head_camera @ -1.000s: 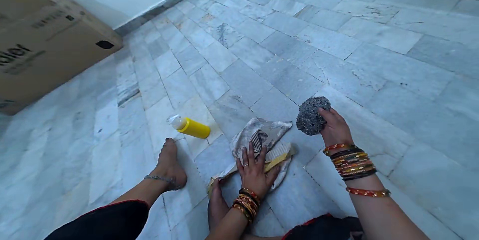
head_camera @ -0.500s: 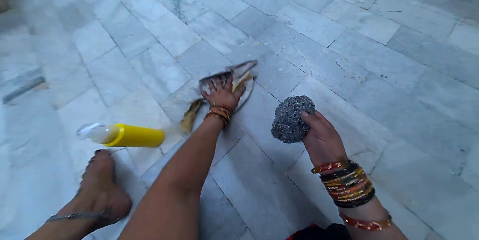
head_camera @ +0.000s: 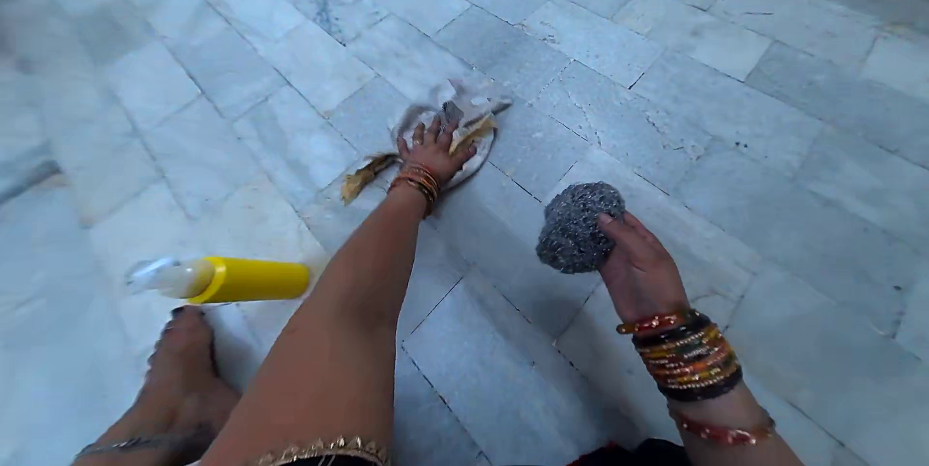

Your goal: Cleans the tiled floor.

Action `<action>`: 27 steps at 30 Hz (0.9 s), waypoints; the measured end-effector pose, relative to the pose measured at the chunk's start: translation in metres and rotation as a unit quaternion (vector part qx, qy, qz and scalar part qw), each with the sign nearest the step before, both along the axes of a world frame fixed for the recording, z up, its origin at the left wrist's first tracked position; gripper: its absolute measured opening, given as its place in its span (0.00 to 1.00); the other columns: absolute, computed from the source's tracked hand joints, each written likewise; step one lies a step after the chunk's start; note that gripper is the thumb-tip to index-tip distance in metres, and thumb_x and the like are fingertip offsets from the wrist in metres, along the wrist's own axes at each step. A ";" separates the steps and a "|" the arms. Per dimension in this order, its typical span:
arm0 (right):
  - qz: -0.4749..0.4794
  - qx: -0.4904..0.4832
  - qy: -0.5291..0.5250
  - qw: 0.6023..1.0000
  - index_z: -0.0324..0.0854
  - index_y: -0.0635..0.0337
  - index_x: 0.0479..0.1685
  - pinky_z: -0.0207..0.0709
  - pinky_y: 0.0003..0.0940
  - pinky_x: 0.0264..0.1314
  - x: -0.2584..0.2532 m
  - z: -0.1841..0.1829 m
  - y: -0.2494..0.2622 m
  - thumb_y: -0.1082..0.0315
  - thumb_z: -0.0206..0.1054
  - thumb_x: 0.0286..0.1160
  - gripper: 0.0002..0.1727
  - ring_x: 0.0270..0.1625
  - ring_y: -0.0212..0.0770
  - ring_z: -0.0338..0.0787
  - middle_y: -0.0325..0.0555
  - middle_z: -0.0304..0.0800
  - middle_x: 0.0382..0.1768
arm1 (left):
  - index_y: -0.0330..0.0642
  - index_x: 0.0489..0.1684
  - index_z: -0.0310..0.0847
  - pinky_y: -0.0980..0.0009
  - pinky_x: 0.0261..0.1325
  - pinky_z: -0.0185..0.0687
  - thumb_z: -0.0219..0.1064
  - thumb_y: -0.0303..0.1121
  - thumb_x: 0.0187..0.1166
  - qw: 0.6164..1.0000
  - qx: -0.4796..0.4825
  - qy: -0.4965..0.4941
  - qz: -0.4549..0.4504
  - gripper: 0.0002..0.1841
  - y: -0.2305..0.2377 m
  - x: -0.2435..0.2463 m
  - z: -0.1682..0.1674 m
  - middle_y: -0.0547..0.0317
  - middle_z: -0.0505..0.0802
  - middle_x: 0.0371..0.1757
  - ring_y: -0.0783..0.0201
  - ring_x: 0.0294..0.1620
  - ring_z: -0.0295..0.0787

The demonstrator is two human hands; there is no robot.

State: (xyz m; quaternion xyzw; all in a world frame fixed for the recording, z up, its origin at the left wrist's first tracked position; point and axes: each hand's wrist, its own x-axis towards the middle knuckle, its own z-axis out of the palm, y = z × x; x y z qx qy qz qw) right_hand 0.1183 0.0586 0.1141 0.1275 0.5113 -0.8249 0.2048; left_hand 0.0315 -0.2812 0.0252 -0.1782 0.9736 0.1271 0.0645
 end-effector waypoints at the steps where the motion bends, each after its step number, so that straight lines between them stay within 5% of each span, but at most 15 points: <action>1: -0.023 -0.006 0.004 1.000 0.80 0.60 0.61 0.87 0.37 0.57 -0.005 0.001 0.002 0.70 0.52 0.91 0.13 0.50 0.35 0.92 0.43 0.91 0.48 | 0.63 0.95 0.56 0.18 0.84 0.25 0.53 0.71 0.81 1.000 -0.005 0.006 -0.005 0.42 0.008 0.011 -0.003 0.46 0.53 0.97 0.32 0.96 0.38; 8: -0.153 0.006 0.034 0.988 0.78 0.59 0.62 0.83 0.36 0.59 -0.026 0.000 0.017 0.66 0.56 0.89 0.12 0.52 0.33 0.88 0.42 0.87 0.49 | 0.60 0.95 0.56 0.20 0.86 0.26 0.55 0.71 0.78 0.997 -0.033 0.022 -0.064 0.45 0.101 0.103 -0.015 0.42 0.55 0.96 0.30 0.95 0.41; 12: -0.177 0.008 0.045 0.983 0.77 0.61 0.64 0.82 0.36 0.61 -0.030 -0.007 0.022 0.66 0.58 0.89 0.13 0.54 0.34 0.87 0.44 0.86 0.52 | 0.59 0.95 0.57 0.22 0.87 0.20 0.54 0.72 0.77 0.998 -0.020 -0.008 -0.065 0.46 0.170 0.165 -0.014 0.42 0.52 0.97 0.33 0.97 0.33; 17: -0.158 0.006 0.036 0.987 0.78 0.60 0.63 0.82 0.37 0.59 -0.025 -0.006 0.019 0.65 0.57 0.90 0.13 0.52 0.34 0.87 0.44 0.86 0.51 | 0.51 0.80 0.80 0.14 0.76 0.47 0.58 0.66 0.74 0.981 -0.067 0.164 -0.079 0.39 0.244 0.238 -0.035 0.30 0.75 0.83 0.21 0.84 0.65; 21: -0.150 -0.014 0.033 0.988 0.78 0.61 0.62 0.82 0.37 0.61 -0.022 -0.005 0.017 0.67 0.57 0.89 0.12 0.53 0.34 0.87 0.44 0.87 0.51 | 0.55 0.80 0.80 0.16 0.77 0.48 0.54 0.72 0.72 0.983 -0.083 0.150 -0.068 0.42 0.243 0.221 -0.034 0.33 0.77 0.83 0.23 0.84 0.67; 24: -0.146 -0.029 0.020 0.989 0.78 0.60 0.62 0.83 0.37 0.60 -0.021 -0.003 0.016 0.67 0.56 0.90 0.12 0.52 0.34 0.88 0.43 0.87 0.50 | 0.58 0.88 0.70 0.19 0.83 0.34 0.50 0.73 0.77 0.997 -0.043 0.045 -0.034 0.43 0.222 0.170 -0.021 0.35 0.64 0.91 0.27 0.92 0.50; 27: -0.141 -0.051 0.007 0.989 0.77 0.61 0.64 0.83 0.37 0.61 -0.021 -0.002 0.016 0.67 0.54 0.91 0.13 0.54 0.35 0.89 0.45 0.88 0.52 | 0.59 0.92 0.64 0.19 0.84 0.29 0.55 0.70 0.79 0.999 -0.020 0.040 -0.016 0.42 0.193 0.104 -0.022 0.34 0.60 0.93 0.27 0.94 0.43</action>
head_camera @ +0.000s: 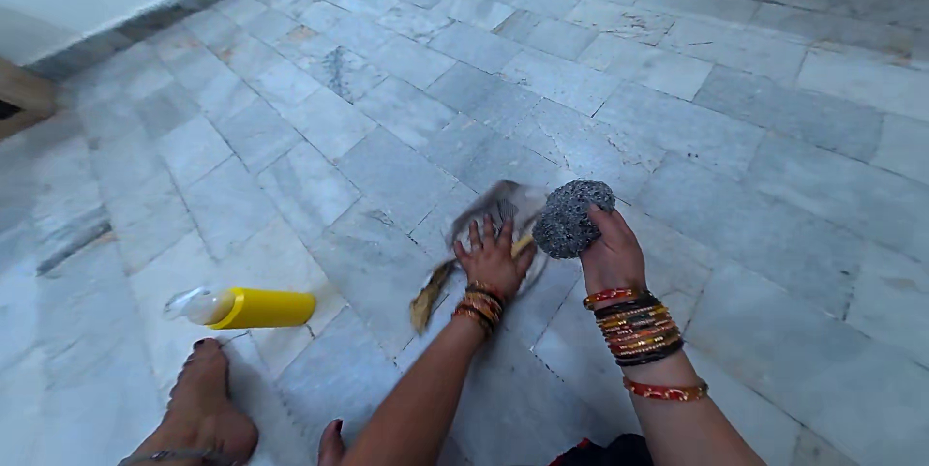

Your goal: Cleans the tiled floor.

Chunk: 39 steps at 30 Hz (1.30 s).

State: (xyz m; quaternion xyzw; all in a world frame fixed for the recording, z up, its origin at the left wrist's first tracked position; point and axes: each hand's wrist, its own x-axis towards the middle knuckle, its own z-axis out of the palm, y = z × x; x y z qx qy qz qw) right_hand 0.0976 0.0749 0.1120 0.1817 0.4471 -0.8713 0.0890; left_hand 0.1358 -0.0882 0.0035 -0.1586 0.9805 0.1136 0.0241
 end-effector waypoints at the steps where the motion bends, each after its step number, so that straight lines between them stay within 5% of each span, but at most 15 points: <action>1: 0.003 -0.009 -0.004 1.000 0.77 0.61 0.65 0.83 0.38 0.62 0.000 0.001 0.000 0.68 0.54 0.91 0.14 0.54 0.36 0.89 0.45 0.87 0.53 | 0.59 0.92 0.63 0.18 0.83 0.30 0.55 0.69 0.79 1.000 -0.002 0.003 0.001 0.41 -0.010 -0.023 0.001 0.34 0.60 0.93 0.26 0.94 0.44; 8: 0.026 -0.017 -0.032 0.999 0.77 0.58 0.65 0.84 0.39 0.61 -0.001 -0.006 0.003 0.68 0.53 0.91 0.13 0.56 0.37 0.90 0.45 0.89 0.53 | 0.57 0.98 0.47 0.14 0.80 0.28 0.51 0.72 0.81 0.997 0.031 -0.065 0.026 0.47 -0.085 -0.189 0.024 0.32 0.50 0.95 0.24 0.94 0.35; 14: 0.040 -0.012 -0.063 0.997 0.77 0.59 0.67 0.83 0.40 0.62 -0.004 -0.010 0.004 0.65 0.54 0.91 0.15 0.57 0.39 0.89 0.47 0.89 0.56 | 0.53 0.97 0.48 0.16 0.82 0.33 0.53 0.70 0.82 0.993 0.030 -0.111 -0.001 0.47 -0.119 -0.231 0.034 0.34 0.47 0.96 0.25 0.95 0.35; 21: 0.009 -0.039 -0.045 0.998 0.77 0.61 0.65 0.84 0.38 0.59 -0.005 0.003 0.006 0.68 0.54 0.91 0.13 0.54 0.38 0.90 0.47 0.89 0.52 | 0.55 0.97 0.50 0.20 0.85 0.29 0.52 0.67 0.85 0.995 0.004 -0.082 -0.057 0.43 -0.093 -0.152 0.029 0.43 0.49 0.97 0.31 0.96 0.37; 27: -0.016 -0.022 -0.011 1.000 0.78 0.62 0.63 0.83 0.37 0.59 -0.005 0.009 0.005 0.68 0.56 0.89 0.13 0.53 0.36 0.88 0.47 0.88 0.51 | 0.54 0.94 0.58 0.23 0.87 0.29 0.59 0.62 0.82 0.994 0.003 -0.034 -0.103 0.41 -0.040 -0.041 0.013 0.42 0.55 0.96 0.33 0.96 0.40; 31: -0.012 -0.010 0.007 1.000 0.79 0.62 0.61 0.82 0.36 0.59 -0.003 0.005 0.005 0.67 0.57 0.89 0.12 0.51 0.35 0.87 0.45 0.87 0.49 | 0.58 0.92 0.63 0.23 0.88 0.23 0.54 0.67 0.80 0.991 0.007 -0.044 -0.128 0.41 0.006 0.037 0.008 0.43 0.57 0.96 0.34 0.97 0.38; 34: -0.045 -0.008 0.000 0.999 0.79 0.63 0.61 0.83 0.34 0.57 -0.008 0.009 0.009 0.68 0.58 0.88 0.12 0.50 0.34 0.88 0.45 0.88 0.48 | 0.58 0.81 0.79 0.16 0.80 0.43 0.59 0.65 0.74 0.979 -0.004 0.120 -0.164 0.36 0.037 0.085 -0.012 0.34 0.74 0.85 0.23 0.86 0.63; 39: -0.119 -0.027 -0.004 0.993 0.78 0.61 0.62 0.83 0.35 0.59 -0.012 0.015 0.021 0.69 0.57 0.88 0.12 0.52 0.34 0.88 0.45 0.87 0.50 | 0.67 0.79 0.81 0.16 0.78 0.47 0.55 0.69 0.76 0.981 -0.030 0.101 -0.160 0.34 0.059 0.091 -0.012 0.37 0.76 0.84 0.26 0.86 0.65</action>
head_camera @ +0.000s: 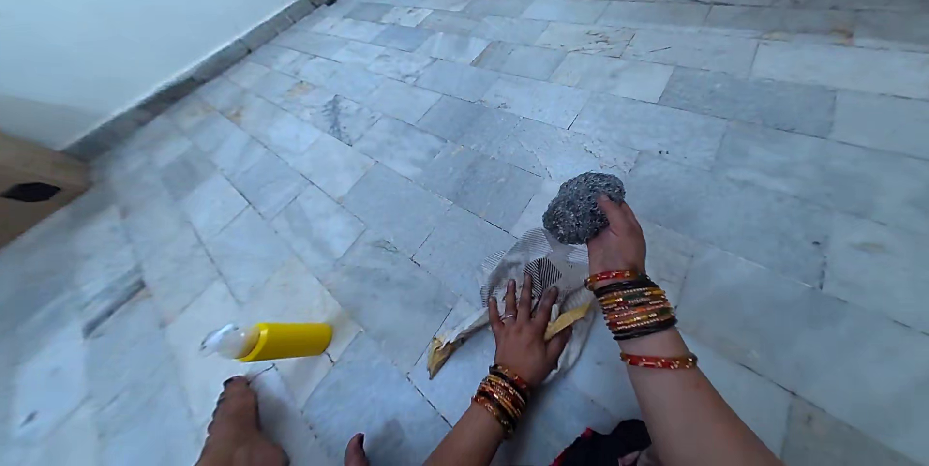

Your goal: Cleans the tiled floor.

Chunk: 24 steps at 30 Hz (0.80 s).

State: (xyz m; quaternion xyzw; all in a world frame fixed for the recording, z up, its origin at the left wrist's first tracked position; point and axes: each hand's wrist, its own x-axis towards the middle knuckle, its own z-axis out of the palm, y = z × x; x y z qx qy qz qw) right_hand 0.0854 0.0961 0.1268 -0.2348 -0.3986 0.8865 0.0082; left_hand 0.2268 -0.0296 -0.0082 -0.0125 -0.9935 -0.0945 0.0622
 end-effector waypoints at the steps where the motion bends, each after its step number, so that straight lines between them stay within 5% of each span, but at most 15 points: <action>1: -0.005 -0.004 -0.002 1.000 0.77 0.61 0.62 0.83 0.35 0.59 0.000 0.001 0.000 0.69 0.57 0.88 0.11 0.52 0.34 0.88 0.45 0.86 0.49 | 0.68 0.81 0.78 0.17 0.80 0.43 0.54 0.70 0.77 0.999 -0.001 -0.036 0.001 0.35 -0.001 -0.010 0.005 0.38 0.74 0.86 0.27 0.88 0.62; 4: 0.006 -0.007 0.011 1.000 0.75 0.61 0.63 0.83 0.34 0.60 0.002 0.002 -0.002 0.69 0.54 0.89 0.12 0.53 0.33 0.88 0.44 0.86 0.50 | 0.66 0.87 0.71 0.21 0.86 0.31 0.56 0.68 0.80 0.991 0.022 -0.135 0.003 0.36 -0.009 -0.057 0.018 0.44 0.61 0.94 0.34 0.95 0.45; 7: 0.022 -0.003 0.002 1.000 0.76 0.61 0.64 0.83 0.34 0.61 0.004 0.001 -0.005 0.69 0.54 0.89 0.12 0.55 0.34 0.88 0.44 0.86 0.52 | 0.53 0.80 0.79 0.23 0.87 0.31 0.64 0.62 0.79 0.992 0.023 -0.123 0.002 0.34 -0.021 -0.120 0.021 0.42 0.65 0.92 0.34 0.96 0.44; 10: 0.032 -0.024 -0.015 0.999 0.76 0.60 0.65 0.83 0.37 0.63 0.003 -0.003 -0.006 0.69 0.53 0.90 0.13 0.56 0.36 0.88 0.45 0.87 0.53 | 0.60 0.93 0.61 0.22 0.85 0.24 0.71 0.42 0.78 0.988 0.052 -0.143 -0.013 0.39 -0.034 -0.190 0.028 0.44 0.56 0.96 0.33 0.96 0.38; 12: 0.041 -0.037 -0.014 0.998 0.76 0.59 0.64 0.84 0.39 0.62 0.003 -0.008 -0.005 0.68 0.53 0.91 0.12 0.56 0.38 0.89 0.46 0.87 0.53 | 0.65 0.94 0.57 0.22 0.86 0.26 0.56 0.57 0.87 0.989 0.029 -0.144 -0.014 0.34 -0.043 -0.240 0.028 0.48 0.55 0.96 0.35 0.96 0.40; 14: 0.044 -0.033 -0.017 0.998 0.77 0.58 0.63 0.85 0.39 0.61 0.002 -0.012 -0.004 0.68 0.54 0.91 0.12 0.55 0.38 0.90 0.45 0.88 0.52 | 0.67 0.95 0.55 0.22 0.86 0.25 0.48 0.66 0.87 0.986 0.028 -0.167 0.000 0.36 -0.051 -0.288 0.030 0.51 0.53 0.97 0.37 0.97 0.38; 19: 0.049 -0.002 -0.053 0.997 0.76 0.60 0.66 0.85 0.42 0.60 -0.004 -0.023 -0.006 0.67 0.53 0.91 0.14 0.56 0.40 0.90 0.48 0.88 0.54 | 0.65 0.97 0.49 0.17 0.83 0.28 0.47 0.66 0.87 0.975 0.034 -0.216 0.044 0.38 -0.067 -0.357 0.043 0.48 0.48 0.98 0.33 0.96 0.35; 24: 0.098 0.019 -0.057 0.993 0.78 0.61 0.64 0.83 0.42 0.61 0.002 -0.025 -0.016 0.67 0.55 0.90 0.13 0.55 0.39 0.88 0.48 0.88 0.53 | 0.61 0.97 0.50 0.20 0.86 0.27 0.46 0.66 0.88 0.980 0.018 -0.189 0.064 0.38 -0.062 -0.330 0.039 0.49 0.48 0.98 0.35 0.97 0.35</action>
